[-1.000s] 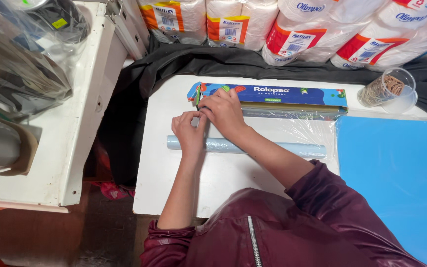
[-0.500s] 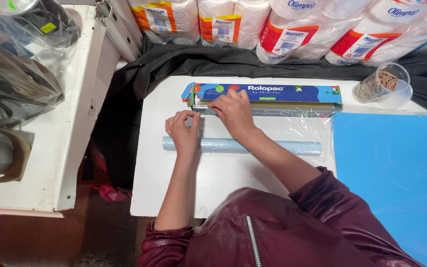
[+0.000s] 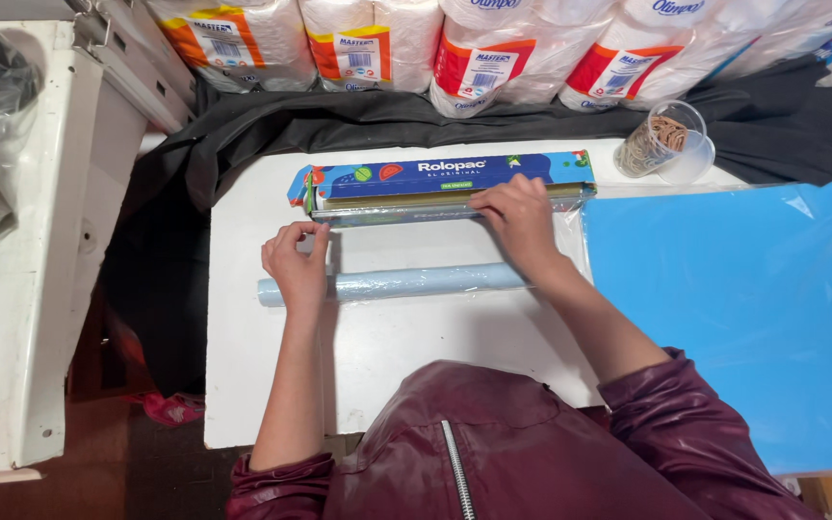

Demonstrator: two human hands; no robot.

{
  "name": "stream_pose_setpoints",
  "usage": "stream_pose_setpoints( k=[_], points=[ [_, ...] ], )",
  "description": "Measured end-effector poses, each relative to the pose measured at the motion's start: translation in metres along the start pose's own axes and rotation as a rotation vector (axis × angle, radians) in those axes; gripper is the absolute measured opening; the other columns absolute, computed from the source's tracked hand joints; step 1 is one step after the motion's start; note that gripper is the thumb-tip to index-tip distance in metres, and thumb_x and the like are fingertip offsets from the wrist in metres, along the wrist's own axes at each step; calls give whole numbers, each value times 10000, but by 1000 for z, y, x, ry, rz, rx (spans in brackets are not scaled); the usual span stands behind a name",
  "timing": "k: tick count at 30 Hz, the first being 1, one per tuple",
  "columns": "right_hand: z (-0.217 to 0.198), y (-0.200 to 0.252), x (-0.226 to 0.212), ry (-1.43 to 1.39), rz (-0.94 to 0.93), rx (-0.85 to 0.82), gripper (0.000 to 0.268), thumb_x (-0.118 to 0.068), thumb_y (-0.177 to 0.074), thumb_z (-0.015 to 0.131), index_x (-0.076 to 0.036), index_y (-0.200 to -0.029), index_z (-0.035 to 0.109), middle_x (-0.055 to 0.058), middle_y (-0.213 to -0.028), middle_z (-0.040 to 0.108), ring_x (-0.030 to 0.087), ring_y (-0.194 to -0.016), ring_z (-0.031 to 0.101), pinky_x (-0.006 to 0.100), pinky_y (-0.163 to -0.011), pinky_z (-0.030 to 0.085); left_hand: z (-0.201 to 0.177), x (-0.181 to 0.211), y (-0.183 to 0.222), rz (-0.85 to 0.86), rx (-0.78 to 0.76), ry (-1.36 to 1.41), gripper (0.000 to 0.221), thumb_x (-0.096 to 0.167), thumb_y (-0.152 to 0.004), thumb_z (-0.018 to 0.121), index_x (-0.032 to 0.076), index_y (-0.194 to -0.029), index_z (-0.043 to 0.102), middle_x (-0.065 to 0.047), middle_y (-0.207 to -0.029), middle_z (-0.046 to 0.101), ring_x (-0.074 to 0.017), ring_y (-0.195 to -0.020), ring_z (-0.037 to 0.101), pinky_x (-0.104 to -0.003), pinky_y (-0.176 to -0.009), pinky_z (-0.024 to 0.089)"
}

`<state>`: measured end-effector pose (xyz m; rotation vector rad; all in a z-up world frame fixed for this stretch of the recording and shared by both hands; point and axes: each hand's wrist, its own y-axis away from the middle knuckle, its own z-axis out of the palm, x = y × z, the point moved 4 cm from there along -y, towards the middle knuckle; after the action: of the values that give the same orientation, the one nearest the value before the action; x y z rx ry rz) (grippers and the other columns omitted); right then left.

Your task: The person rolls a blue sheet of paper into a tube by hand and then wraps the tube in clear plastic wrap pulled from a dispenser box.

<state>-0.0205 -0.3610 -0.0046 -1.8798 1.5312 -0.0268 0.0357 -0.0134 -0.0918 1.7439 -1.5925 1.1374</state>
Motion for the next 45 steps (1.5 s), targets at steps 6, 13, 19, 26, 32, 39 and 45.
stream_pose_setpoints(
  k=[6, 13, 19, 26, 32, 39, 45],
  points=[
    [-45, 32, 76, 88, 34, 1, 164, -56, -910, 871, -203, -959, 816, -106, -993, 807, 170, -847, 610, 302, -838, 400, -2, 2, 1, -9, -2, 37, 110, 255, -1014, 806, 217, -945, 730, 57, -945, 639, -164, -1037, 556, -507, -1217, 182],
    [-82, 55, 136, 196, 120, -23, 151, -138, -943, 897, -242, -977, 794, -132, -1026, 794, 164, -861, 621, 291, -920, 446, -5, 8, 3, -17, -5, 46, 104, 249, -1022, 796, 212, -949, 732, 46, -962, 644, -169, -1041, 554, -526, -1225, 174],
    [-94, 65, 132, 179, 207, -2, 160, -111, -972, 897, -234, -1003, 800, -142, -1020, 784, 160, -830, 602, 299, -926, 460, -5, 7, 2, -8, 1, 48, 115, 251, -1021, 796, 207, -941, 727, 45, -947, 634, -167, -1031, 557, -521, -1215, 190],
    [-102, 89, 87, 224, 69, 204, 256, -56, -1008, 885, -181, -1216, 805, -38, -1218, 721, 235, -1051, 601, 384, -980, 508, -43, 51, 24, 267, 108, 21, 151, 149, -1028, 763, 154, -1139, 660, -7, -1084, 648, -247, -1054, 573, -450, -1063, 392],
    [-40, 135, 32, 142, -56, -54, 334, -376, -940, 825, -235, -1235, 765, -39, -1208, 737, 212, -1154, 648, 396, -1018, 490, 5, 55, 80, 872, -227, -318, 382, 396, -987, 726, 172, -1291, 665, -23, -1213, 694, -257, -1196, 618, -475, -1101, 467],
    [-8, 135, 33, 209, -35, -233, 469, -361, -973, 751, -197, -1404, 665, -30, -1306, 698, 174, -1272, 625, 382, -1080, 443, 39, 37, 85, 948, -370, -569, 444, 281, -1008, 708, 194, -1428, 596, -39, -1250, 664, -232, -1235, 608, -480, -1162, 432],
    [-24, 126, 24, 193, -85, -184, 412, -373, -964, 764, -198, -1334, 716, -40, -1214, 727, 173, -1187, 668, 370, -1007, 492, 32, 43, 85, 1007, -325, -570, 445, 284, -988, 716, 209, -1409, 593, -22, -1189, 652, -218, -1174, 632, -504, -1172, 435]
  ],
)
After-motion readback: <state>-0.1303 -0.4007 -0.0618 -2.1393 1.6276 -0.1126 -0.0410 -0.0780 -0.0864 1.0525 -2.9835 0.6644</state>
